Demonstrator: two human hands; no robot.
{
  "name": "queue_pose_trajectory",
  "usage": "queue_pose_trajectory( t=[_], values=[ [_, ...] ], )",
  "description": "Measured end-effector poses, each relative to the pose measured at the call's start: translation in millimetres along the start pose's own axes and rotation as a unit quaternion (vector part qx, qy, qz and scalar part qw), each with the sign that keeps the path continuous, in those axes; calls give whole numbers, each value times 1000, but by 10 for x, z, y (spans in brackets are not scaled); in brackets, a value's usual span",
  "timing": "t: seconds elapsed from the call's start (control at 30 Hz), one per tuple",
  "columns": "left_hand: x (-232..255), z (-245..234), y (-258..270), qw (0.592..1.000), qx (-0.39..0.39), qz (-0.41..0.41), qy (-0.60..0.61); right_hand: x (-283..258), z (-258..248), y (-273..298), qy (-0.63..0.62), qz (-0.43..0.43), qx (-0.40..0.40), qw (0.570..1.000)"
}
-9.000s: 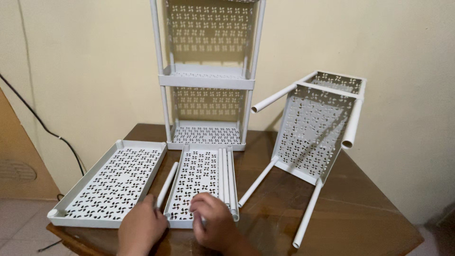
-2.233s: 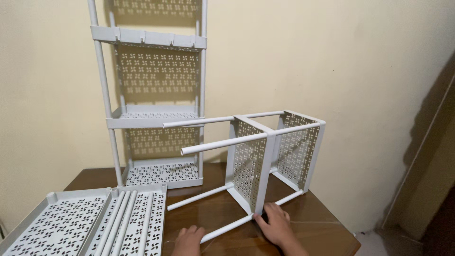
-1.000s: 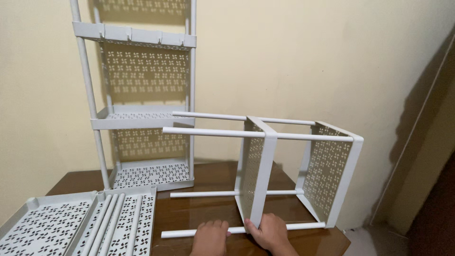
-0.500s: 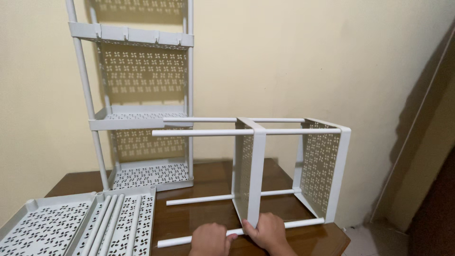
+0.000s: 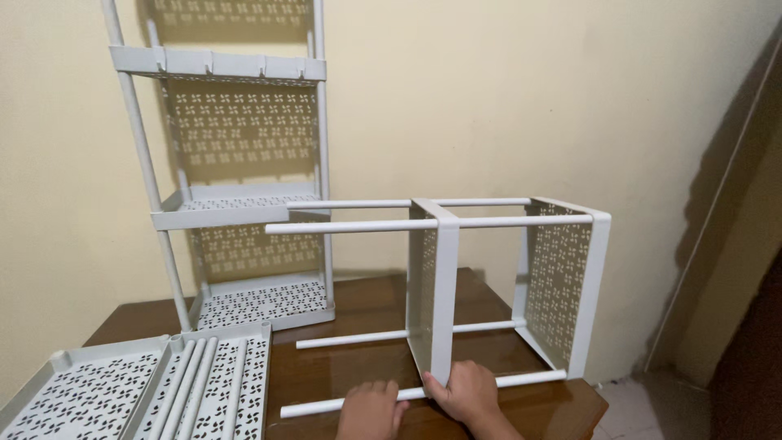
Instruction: The person assembles a white plastic shelving unit by inserting cylindrical rods into perforated panels and connecting them with small white clips. The person repeatedly picks up rods and clips, aligns them with the panel holes, and secures the frame sections together on a wooden table.
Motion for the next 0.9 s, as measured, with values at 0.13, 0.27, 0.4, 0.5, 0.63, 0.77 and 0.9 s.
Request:
queue_pose_trajectory(
  t=[0.13, 0.27, 0.4, 0.5, 0.63, 0.77, 0.9],
  values=[
    [-75, 36, 13, 997, 58, 18, 49, -38, -21, 5, -4, 0, 7, 1000],
    [-107, -47, 66, 994, 96, 23, 54, -88, -47, 6, -25, 2, 6, 1000],
    [-99, -91, 88, 993, 96, 19, 63, -64, -24, 4, -9, 7, -12, 1000],
    [-62, -152, 127, 995, 82, 16, 48, -46, -12, -5, 9, -2, -7, 1000],
    [4, -285, 165, 999, 22, -23, 29, -27, 28, -2, 6, -11, 1, 1000],
    [34, -449, 219, 996, -35, -85, -6, -2, 102, 1, 15, -6, -19, 1000],
    [41, -519, 216, 990, -69, -121, -26, -56, 115, -1, -1, -34, -6, 999]
  ],
)
Point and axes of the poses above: each hand's wrist, its own y-axis away from the middle knuckle, its own z-axis out of the palm, x = y × z, the point moved 6 cm from there along -y, towards the middle knuckle, and after that the axes turned 14 degrees about -z, right-handed, at the moved point
